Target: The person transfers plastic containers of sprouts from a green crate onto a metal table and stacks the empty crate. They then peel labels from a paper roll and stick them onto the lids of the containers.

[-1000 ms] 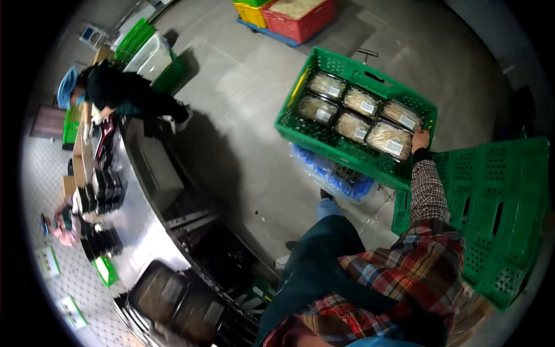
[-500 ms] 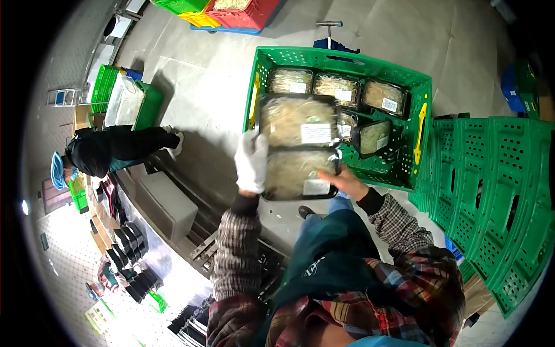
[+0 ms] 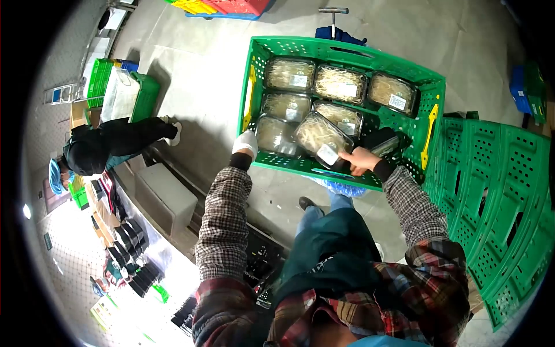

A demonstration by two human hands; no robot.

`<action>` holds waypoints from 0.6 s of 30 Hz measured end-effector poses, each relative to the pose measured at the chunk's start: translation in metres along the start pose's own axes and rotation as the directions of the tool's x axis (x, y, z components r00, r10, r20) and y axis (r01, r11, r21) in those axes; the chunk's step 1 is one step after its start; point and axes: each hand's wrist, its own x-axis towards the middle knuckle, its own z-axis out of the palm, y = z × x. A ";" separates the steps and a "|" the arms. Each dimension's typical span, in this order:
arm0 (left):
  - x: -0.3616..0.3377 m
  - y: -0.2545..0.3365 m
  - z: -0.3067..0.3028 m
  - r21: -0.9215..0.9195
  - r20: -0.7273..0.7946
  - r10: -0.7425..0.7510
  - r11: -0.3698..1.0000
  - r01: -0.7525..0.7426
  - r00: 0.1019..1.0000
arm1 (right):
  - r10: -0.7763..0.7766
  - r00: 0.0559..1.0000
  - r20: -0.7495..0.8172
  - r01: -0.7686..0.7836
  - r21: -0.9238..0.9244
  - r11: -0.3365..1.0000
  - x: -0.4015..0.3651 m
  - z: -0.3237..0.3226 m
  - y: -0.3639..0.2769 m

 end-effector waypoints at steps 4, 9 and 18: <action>-0.004 0.022 -0.019 -0.450 0.068 -0.344 0.827 0.336 0.937 | -0.513 0.743 -0.430 0.182 -0.608 0.773 -0.050 -0.036 -0.003; -0.011 0.055 -0.086 -0.724 -0.263 -0.167 0.685 -0.080 0.950 | -0.608 0.792 -0.060 0.235 -0.889 0.393 -0.035 -0.063 0.062; 0.059 0.094 -0.031 -0.931 -0.322 -0.129 0.221 -0.290 0.938 | -0.829 0.406 -0.384 0.222 -0.839 0.497 -0.006 -0.152 0.064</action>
